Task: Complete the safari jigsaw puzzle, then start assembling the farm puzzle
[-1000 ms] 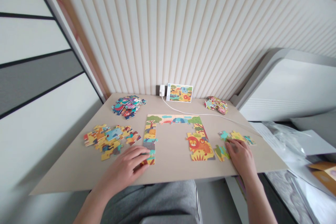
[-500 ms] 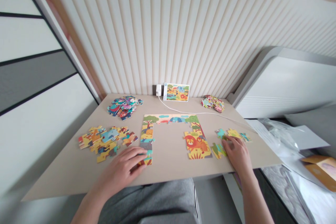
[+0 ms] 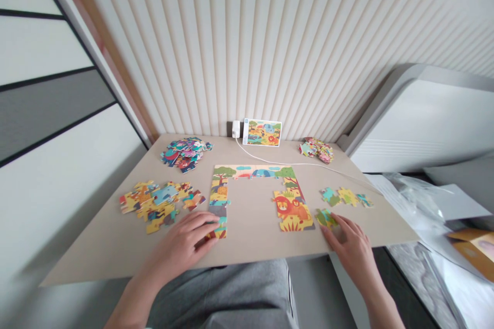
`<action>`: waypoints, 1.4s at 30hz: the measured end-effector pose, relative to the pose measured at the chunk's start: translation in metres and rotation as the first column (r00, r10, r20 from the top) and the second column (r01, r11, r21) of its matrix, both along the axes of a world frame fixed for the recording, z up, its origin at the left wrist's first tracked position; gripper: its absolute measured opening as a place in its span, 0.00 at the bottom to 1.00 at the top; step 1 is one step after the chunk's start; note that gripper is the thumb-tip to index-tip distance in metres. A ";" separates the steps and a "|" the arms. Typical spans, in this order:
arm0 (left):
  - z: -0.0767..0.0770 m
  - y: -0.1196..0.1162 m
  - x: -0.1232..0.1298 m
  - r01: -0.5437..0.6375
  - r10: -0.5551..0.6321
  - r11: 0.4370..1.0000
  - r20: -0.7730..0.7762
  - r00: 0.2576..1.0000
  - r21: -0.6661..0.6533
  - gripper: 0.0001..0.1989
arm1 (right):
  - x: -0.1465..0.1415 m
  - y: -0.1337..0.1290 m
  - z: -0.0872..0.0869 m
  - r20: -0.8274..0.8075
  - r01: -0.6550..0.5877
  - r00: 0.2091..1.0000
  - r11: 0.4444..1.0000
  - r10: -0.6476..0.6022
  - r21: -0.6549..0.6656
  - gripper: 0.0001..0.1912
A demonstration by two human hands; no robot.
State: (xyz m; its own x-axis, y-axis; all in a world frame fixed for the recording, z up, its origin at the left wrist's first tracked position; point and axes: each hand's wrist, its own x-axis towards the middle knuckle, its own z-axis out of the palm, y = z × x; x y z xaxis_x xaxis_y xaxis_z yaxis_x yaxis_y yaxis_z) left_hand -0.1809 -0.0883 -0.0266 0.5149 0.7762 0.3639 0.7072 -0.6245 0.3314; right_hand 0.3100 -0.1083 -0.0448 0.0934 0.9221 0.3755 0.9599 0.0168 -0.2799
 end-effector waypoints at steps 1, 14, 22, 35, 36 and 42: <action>0.000 0.000 0.000 -0.009 0.009 1.000 0.002 1.000 0.002 0.14 | 0.002 0.001 0.000 -0.006 -0.016 1.000 1.000 0.016 -0.005 0.31; 0.009 -0.002 0.007 -0.068 0.068 0.997 0.010 0.998 0.026 0.21 | -0.111 0.002 0.037 -0.244 -0.471 0.849 0.881 0.468 0.049 0.31; 0.009 -0.004 0.006 -0.055 0.055 0.998 -0.003 0.998 0.020 0.18 | -0.199 0.025 0.050 -0.298 -0.780 0.599 0.625 0.743 -0.008 0.36; 0.008 -0.002 0.006 -0.046 0.046 0.999 0.022 0.999 0.023 0.18 | -0.163 0.029 0.042 -0.300 -0.733 0.654 0.680 0.695 -0.022 0.35; 0.008 -0.002 0.006 -0.046 0.046 0.999 0.019 0.999 0.023 0.18 | -0.163 0.028 0.042 -0.305 -0.733 0.655 0.680 0.691 -0.034 0.35; 0.009 -0.002 0.006 -0.052 0.052 0.999 -0.011 0.999 0.016 0.18 | -0.174 0.025 0.045 -0.327 -0.763 0.624 0.644 0.710 -0.057 0.36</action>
